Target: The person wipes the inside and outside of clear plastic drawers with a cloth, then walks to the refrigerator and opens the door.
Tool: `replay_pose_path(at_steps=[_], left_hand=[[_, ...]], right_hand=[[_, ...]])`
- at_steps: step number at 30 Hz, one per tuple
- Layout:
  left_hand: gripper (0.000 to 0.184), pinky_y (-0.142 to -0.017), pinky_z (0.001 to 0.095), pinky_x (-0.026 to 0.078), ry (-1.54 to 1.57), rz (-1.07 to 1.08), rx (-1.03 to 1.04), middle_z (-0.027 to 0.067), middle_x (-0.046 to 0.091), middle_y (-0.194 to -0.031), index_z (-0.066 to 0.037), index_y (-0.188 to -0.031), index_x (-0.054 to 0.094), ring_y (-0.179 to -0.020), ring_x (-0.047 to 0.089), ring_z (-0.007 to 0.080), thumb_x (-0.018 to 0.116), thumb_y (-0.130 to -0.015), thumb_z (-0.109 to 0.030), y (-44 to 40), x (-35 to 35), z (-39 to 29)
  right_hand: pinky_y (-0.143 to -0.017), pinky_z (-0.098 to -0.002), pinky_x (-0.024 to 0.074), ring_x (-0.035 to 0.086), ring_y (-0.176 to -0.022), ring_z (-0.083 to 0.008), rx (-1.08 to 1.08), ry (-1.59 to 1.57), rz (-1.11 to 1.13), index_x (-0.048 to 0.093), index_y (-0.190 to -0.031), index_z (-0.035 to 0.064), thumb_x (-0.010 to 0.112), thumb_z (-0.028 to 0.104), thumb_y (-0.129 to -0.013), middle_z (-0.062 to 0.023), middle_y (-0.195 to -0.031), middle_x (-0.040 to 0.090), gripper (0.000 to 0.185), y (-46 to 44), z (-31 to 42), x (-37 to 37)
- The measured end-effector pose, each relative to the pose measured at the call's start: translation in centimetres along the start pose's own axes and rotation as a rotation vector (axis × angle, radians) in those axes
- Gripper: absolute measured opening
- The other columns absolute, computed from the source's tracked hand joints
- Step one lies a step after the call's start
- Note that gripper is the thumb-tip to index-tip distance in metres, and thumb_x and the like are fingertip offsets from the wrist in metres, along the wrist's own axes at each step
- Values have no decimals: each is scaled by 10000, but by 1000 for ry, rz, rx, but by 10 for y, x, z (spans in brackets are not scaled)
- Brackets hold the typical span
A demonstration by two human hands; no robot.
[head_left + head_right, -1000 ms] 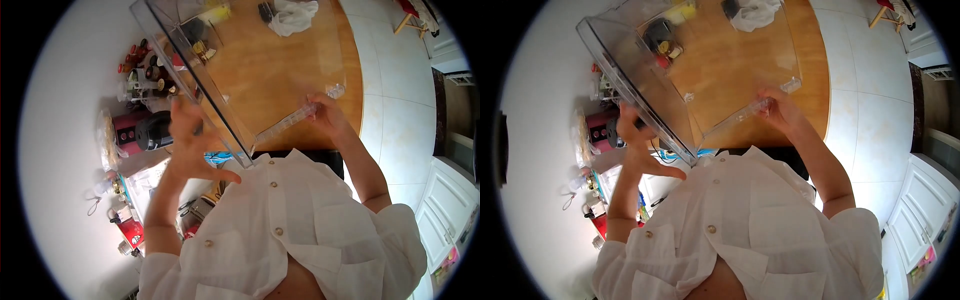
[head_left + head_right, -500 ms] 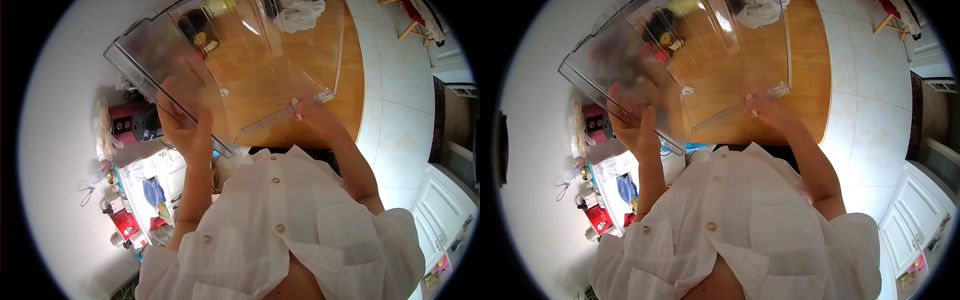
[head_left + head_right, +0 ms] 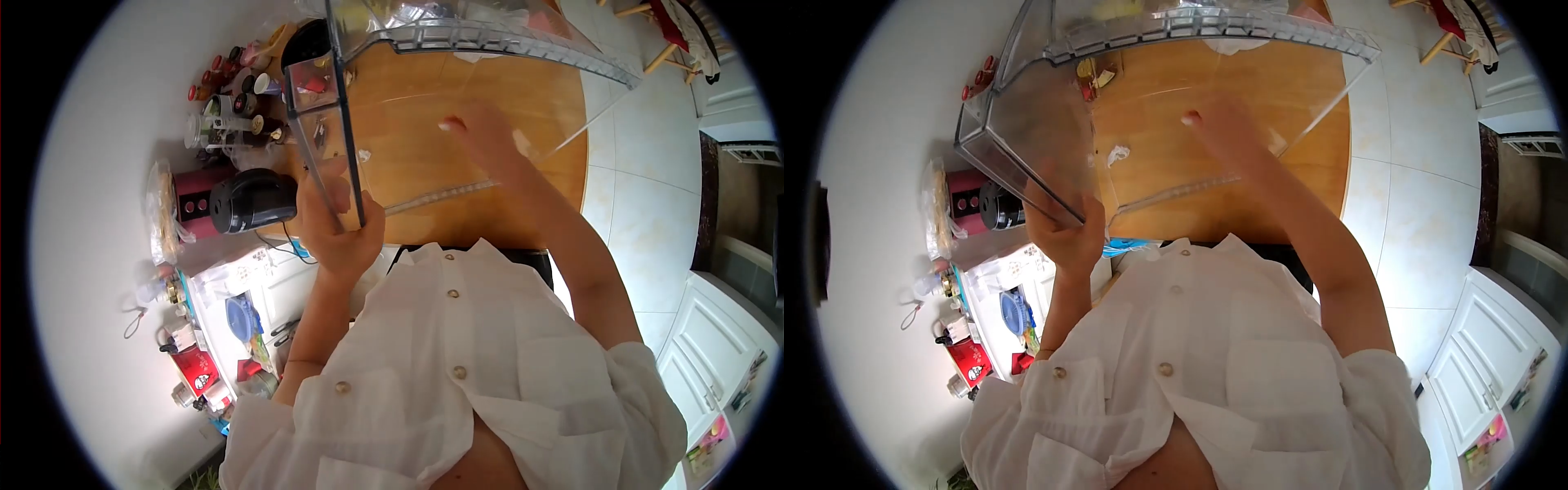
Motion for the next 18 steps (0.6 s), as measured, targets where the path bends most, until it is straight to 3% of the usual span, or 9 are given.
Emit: replay_pose_path(at_steps=[1, 4, 7, 10, 12, 15, 18], left_hand=[[574, -807, 248, 455, -1, 12, 5, 100, 576, -1079, 60, -1268, 462, -942, 565, 144, 626, -718, 44, 0, 1, -2], [561, -805, 252, 458, 38, 29, 11, 99, 574, -1084, 57, -1253, 473, -941, 568, 144, 628, -714, 43, -3, 5, -5], [563, -803, 248, 454, 80, 21, -32, 89, 573, -1076, 46, -1253, 472, -931, 564, 138, 633, -714, 44, -3, 7, 1], [580, -785, 228, 438, 95, 16, -62, 61, 565, -1041, 31, -1267, 459, -892, 540, 113, 637, -716, 50, 0, 6, 6], [591, -770, 213, 423, 72, -8, -2, 35, 551, -1010, 20, -1281, 447, -850, 516, 93, 635, -722, 51, -3, 4, 0], [605, -733, 190, 393, 184, -65, -123, 2, 510, -950, -2, -1298, 432, -786, 464, 64, 627, -729, 55, -2, 3, 7], [583, -834, 213, 417, 320, -121, -185, 98, 529, -1150, 78, -1259, 438, -967, 524, 130, 576, -693, 61, 0, 5, 14]], right_hand=[[-793, -398, 476, 590, -864, -299, 20, 44, -49, 684, -861, 88, 633, 269, -847, -106, -859, 623, 188, -13, 2, 9], [-723, -378, 476, 590, -850, -283, -348, -149, -184, 665, -911, 66, 653, 185, -808, -80, -888, 629, 158, -49, 26, 19], [-716, -376, 480, 594, -840, -261, -600, -201, -179, 662, -898, 90, 638, 162, -803, -58, -867, 618, 122, -40, 78, 31], [-719, -369, 490, 605, -847, -250, -569, -339, -153, 663, -879, 103, 628, 140, -795, -49, -868, 622, 98, -34, 102, 32], [-727, -362, 497, 612, -856, -246, -491, -276, -79, 664, -887, 106, 621, 112, -785, -44, -891, 629, 111, -37, 93, 44], [-751, -371, 498, 616, -888, -250, -440, -170, -33, 664, -895, 105, 617, 103, -773, -50, -926, 636, 130, -43, 76, 52], [-780, -390, 494, 616, -928, -260, -427, -52, -10, 663, -899, 102, 617, 112, -762, -62, -961, 642, 145, -42, 54, 45]])
Point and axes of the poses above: each hand's wrist, its own y-axis away from the middle knuckle, its own x-axis out of the palm, z = x × y, the point moved 8 cm from there along -y, towards the middle knuckle
